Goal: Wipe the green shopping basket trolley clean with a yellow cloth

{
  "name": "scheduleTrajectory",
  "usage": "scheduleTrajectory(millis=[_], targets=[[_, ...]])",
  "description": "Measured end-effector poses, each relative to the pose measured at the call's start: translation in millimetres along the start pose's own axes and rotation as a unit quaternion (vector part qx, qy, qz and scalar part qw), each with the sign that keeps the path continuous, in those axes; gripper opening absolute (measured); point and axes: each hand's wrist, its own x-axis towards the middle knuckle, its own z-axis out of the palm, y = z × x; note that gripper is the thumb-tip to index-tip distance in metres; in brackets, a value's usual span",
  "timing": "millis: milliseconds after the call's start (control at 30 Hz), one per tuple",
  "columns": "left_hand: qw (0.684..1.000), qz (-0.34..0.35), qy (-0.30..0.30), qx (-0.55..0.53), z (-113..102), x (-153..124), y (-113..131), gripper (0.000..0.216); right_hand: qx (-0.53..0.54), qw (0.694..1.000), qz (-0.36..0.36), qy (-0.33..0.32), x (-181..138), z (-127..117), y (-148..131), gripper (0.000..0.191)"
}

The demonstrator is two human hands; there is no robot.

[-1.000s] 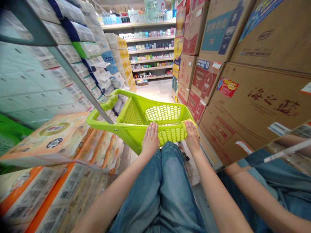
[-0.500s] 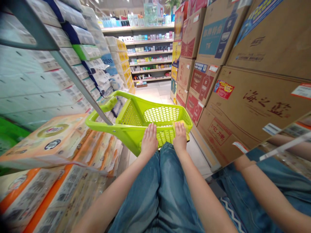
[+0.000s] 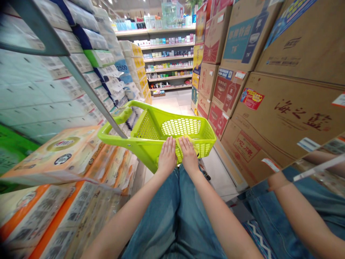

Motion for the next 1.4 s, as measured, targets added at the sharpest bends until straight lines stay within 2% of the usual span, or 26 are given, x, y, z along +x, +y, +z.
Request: scheduleTrajectory(millis=[200, 467, 600, 700, 833, 1000, 1133, 1233, 1400], targets=[[1.0, -0.004, 0.002, -0.014, 0.0, 0.0, -0.1, 0.074, -0.036, 0.999, 0.004, 0.018, -9.8, -15.4, 33.8, 0.084], [1.0, -0.004, 0.001, -0.01, 3.0, -0.7, -0.7, 0.072, -0.068, 0.995, 0.051, 0.054, -25.0, -39.8, 107.9, 0.087], [1.0, -0.002, -0.001, -0.005, 2.2, -0.4, -0.3, 0.071, -0.068, 0.992, 0.084, 0.062, -27.5, -40.6, 125.1, 0.085], [1.0, -0.003, 0.006, -0.001, 3.9, -0.6, -0.2, 0.07, -0.064, 0.987, 0.127, 0.074, -25.2, -36.2, 118.7, 0.082], [1.0, -0.006, 0.009, -0.001, 6.5, 0.2, 0.5, 0.072, -0.065, 0.981, 0.161, 0.09, -17.9, -28.1, 90.0, 0.082], [1.0, -0.017, 0.009, -0.006, 7.6, 1.6, 2.4, 0.077, -0.049, 0.994, 0.089, 0.036, -6.1, -6.5, 29.2, 0.09], [1.0, -0.015, 0.015, -0.002, 8.0, 0.9, 1.6, 0.072, 0.0, 0.999, 0.04, 0.02, 1.4, 11.7, -9.7, 0.085], [1.0, -0.005, 0.01, 0.003, 8.4, -0.1, -0.5, 0.072, 0.02, 1.0, 0.019, 0.013, 1.9, 10.6, -12.7, 0.085], [1.0, 0.0, 0.003, 0.005, 7.8, -0.5, -1.7, 0.073, 0.005, 1.0, -0.005, -0.001, -5.4, -9.5, 16.0, 0.084]])
